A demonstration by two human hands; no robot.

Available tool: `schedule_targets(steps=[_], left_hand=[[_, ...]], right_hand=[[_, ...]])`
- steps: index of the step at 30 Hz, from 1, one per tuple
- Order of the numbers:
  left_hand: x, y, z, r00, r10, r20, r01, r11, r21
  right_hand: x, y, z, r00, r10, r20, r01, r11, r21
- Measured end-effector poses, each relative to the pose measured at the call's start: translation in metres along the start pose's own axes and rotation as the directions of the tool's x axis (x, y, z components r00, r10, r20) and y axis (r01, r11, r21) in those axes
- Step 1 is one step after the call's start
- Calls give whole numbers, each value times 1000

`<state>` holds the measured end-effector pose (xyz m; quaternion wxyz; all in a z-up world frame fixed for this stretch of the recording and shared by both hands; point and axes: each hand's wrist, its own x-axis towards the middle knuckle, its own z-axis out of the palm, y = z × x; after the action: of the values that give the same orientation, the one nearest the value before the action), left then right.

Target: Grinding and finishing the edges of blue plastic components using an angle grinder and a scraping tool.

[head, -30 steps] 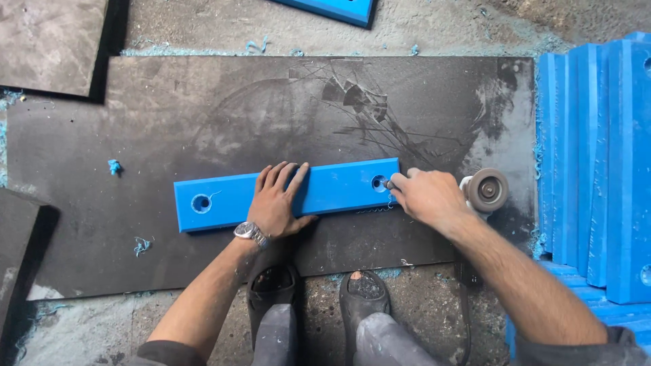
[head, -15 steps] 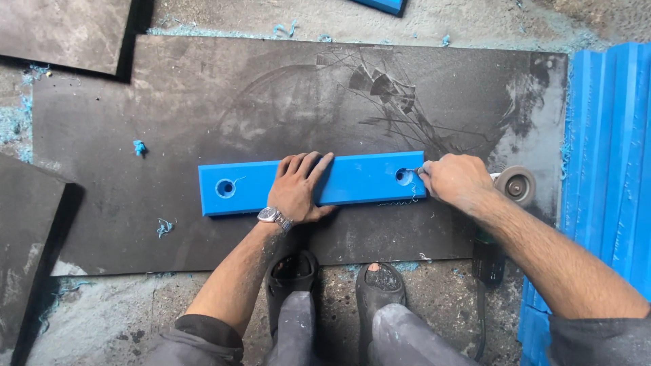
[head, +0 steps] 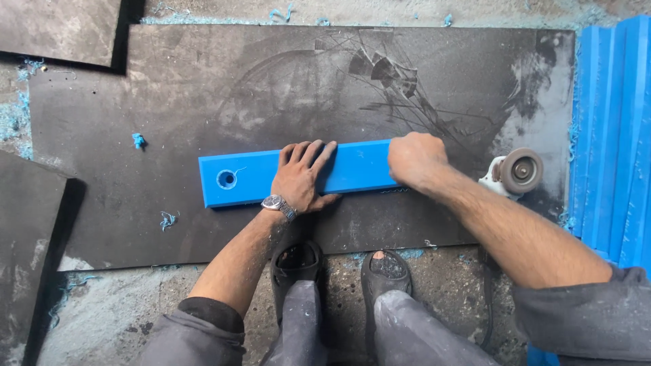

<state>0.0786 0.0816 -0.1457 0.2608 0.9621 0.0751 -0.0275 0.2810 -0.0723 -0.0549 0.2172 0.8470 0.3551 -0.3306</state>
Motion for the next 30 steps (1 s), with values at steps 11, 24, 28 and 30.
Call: schedule_targets(steps=[11,24,28,30], left_hand=[[10,8,-6,998,-18,-59,14,998,-62],[-1,22,-12,955,-174,-239,114,963,-244],[-63,-37,-22,924,-250,-288,208,964,-167],[-74,-57,-25,937,-290,-194,220,923,-317]], right_hand=[[-22,79,-31,979,196,-52,-188,973,132],[-38,19,-61,833,-361,-419,475,855,208],[-39,-12,-82,835,-471,-284,497,868,21],[-33,-33,-89,824,-541,-168,530,841,-109]])
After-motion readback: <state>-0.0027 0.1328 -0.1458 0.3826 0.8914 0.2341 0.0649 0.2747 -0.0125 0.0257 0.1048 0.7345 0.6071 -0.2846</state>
